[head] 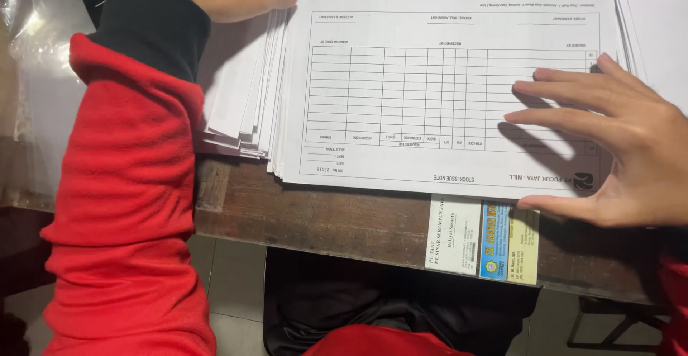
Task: Folding printed documents and inserting them into envelopes for mailing
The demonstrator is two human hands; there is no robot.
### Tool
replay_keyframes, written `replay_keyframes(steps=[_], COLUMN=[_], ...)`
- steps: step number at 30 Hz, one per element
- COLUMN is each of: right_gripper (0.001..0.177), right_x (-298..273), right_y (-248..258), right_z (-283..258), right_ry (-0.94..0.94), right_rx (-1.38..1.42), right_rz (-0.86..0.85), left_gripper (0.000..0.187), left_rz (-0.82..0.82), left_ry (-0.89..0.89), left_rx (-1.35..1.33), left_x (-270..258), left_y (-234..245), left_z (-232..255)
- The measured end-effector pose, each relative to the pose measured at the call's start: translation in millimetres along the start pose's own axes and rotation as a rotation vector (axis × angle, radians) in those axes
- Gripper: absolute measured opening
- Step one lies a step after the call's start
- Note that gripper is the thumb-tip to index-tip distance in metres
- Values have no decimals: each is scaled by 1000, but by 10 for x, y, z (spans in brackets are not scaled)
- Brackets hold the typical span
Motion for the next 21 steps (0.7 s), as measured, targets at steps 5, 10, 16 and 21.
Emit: replay_keyframes(steps=[5, 10, 16, 21], right_gripper=[82, 77, 36, 55], right_x=[26, 34, 56, -54], right_y=[8, 70, 261, 381], right_z=[48, 85, 101, 222], right_ry=[-21, 0, 19, -85], right_rx=[-58, -2, 121, 79], right_rz=[13, -120, -20, 20], left_gripper=[94, 140, 70, 9], left_rz=[105, -164, 97, -30], left_ry=[-97, -675, -642, -645], left_rx=[35, -517, -450, -535], left_x=[69, -442, -652, -601], left_y=[141, 314, 506, 603], left_z=[248, 1374, 1460, 1271])
Point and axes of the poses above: each hand's wrist, its own x-axis towards the middle knuckle, its own y-axis out of the back of the hand, z = x × y, the point moved 5 cm from there along x, towards the middle knuckle, and after that the axes turned 8 degrees about z, right-handed, at the moved point
